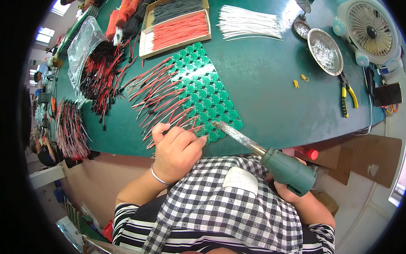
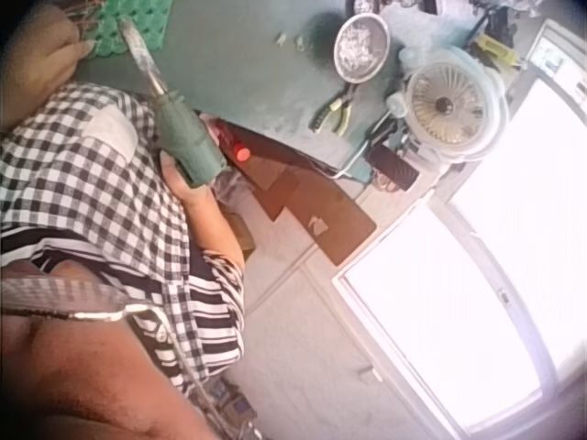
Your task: The person attaches red and black wires to green LED circuit panels using a hot glue gun.
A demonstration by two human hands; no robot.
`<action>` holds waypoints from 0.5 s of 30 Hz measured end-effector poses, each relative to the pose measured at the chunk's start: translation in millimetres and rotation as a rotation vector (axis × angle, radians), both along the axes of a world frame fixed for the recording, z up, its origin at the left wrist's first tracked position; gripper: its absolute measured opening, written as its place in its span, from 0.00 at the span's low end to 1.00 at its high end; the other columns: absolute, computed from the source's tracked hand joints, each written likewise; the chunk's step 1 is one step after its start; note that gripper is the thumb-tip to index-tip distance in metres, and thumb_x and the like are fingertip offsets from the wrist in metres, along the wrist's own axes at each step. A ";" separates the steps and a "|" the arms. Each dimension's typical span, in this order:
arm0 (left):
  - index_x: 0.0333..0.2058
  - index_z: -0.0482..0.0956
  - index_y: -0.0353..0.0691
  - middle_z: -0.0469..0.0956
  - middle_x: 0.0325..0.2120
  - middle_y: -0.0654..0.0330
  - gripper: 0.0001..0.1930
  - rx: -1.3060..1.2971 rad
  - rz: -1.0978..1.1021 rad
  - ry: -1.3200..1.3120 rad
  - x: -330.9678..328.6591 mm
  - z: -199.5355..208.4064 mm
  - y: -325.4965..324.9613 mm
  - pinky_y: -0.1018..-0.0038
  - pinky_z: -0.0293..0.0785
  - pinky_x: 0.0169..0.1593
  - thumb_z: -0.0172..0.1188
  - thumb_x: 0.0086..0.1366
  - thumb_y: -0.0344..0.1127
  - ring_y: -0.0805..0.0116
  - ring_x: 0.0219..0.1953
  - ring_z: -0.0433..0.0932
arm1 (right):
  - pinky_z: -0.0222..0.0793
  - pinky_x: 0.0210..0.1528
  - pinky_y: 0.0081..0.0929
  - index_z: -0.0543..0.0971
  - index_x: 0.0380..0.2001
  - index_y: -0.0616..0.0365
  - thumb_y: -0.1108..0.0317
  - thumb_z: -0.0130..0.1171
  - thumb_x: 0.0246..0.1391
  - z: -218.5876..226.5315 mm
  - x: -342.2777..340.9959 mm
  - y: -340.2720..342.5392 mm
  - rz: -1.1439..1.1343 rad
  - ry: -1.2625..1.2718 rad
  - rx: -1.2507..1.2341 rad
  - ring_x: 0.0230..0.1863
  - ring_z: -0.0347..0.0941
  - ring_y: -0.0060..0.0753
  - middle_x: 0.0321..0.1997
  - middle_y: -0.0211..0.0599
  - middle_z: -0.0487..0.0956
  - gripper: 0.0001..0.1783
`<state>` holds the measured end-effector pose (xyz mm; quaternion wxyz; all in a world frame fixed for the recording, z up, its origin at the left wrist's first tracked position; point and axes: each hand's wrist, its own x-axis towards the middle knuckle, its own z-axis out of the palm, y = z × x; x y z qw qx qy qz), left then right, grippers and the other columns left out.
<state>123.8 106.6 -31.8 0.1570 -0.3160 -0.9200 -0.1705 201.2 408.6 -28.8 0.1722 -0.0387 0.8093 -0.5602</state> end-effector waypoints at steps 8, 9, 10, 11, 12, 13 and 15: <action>0.29 0.81 0.49 0.70 0.23 0.71 0.10 -0.024 0.015 -0.042 0.4 3.4 -1.5 0.62 0.55 0.47 0.64 0.44 0.32 0.73 0.30 0.70 | 0.74 0.33 0.29 0.62 0.56 0.69 0.65 0.52 0.52 -10.0 -8.4 0.3 -0.185 0.038 -0.458 0.27 0.76 0.35 0.54 0.50 0.70 0.29; 0.29 0.81 0.49 0.70 0.24 0.71 0.10 -0.031 0.020 -0.051 1.1 5.4 -1.9 0.61 0.55 0.48 0.64 0.44 0.32 0.73 0.31 0.70 | 0.74 0.31 0.29 0.61 0.56 0.70 0.64 0.52 0.52 -9.8 -11.7 1.6 -0.219 0.032 -0.450 0.25 0.76 0.35 0.51 0.52 0.72 0.30; 0.29 0.81 0.49 0.70 0.24 0.71 0.10 -0.038 0.034 -0.043 2.2 6.2 -2.9 0.61 0.55 0.48 0.64 0.44 0.32 0.73 0.31 0.70 | 0.74 0.31 0.29 0.61 0.56 0.70 0.64 0.52 0.52 -8.9 -17.0 1.5 -0.204 0.037 -0.459 0.25 0.76 0.35 0.51 0.52 0.72 0.30; 0.29 0.81 0.49 0.70 0.24 0.71 0.09 -0.017 0.036 -0.079 3.1 7.6 -3.8 0.62 0.55 0.48 0.65 0.45 0.32 0.73 0.31 0.70 | 0.73 0.30 0.29 0.61 0.56 0.70 0.63 0.52 0.52 -6.7 -22.4 1.0 -0.238 0.053 -0.487 0.24 0.75 0.35 0.51 0.52 0.72 0.31; 0.29 0.81 0.50 0.70 0.24 0.71 0.09 0.003 0.036 -0.113 2.3 10.3 -4.9 0.62 0.56 0.48 0.65 0.45 0.32 0.73 0.31 0.70 | 0.73 0.29 0.30 0.60 0.56 0.70 0.63 0.52 0.52 -5.2 -27.9 0.2 -0.273 0.070 -0.516 0.23 0.75 0.36 0.51 0.53 0.72 0.31; 0.29 0.81 0.49 0.70 0.24 0.72 0.08 0.023 0.005 -0.159 -2.3 15.7 -7.5 0.63 0.57 0.46 0.66 0.47 0.32 0.72 0.32 0.71 | 0.67 0.18 0.23 0.58 0.55 0.70 0.56 0.53 0.56 -4.7 -34.0 -0.5 -0.274 0.118 -0.501 0.19 0.72 0.32 0.49 0.48 0.70 0.33; 0.29 0.80 0.49 0.71 0.24 0.71 0.08 0.055 -0.006 -0.158 -22.1 33.5 -17.2 0.64 0.57 0.45 0.66 0.47 0.32 0.72 0.31 0.71 | 0.67 0.18 0.24 0.58 0.55 0.70 0.56 0.53 0.56 -2.9 -44.9 3.1 -0.305 0.161 -0.521 0.19 0.72 0.32 0.49 0.49 0.70 0.33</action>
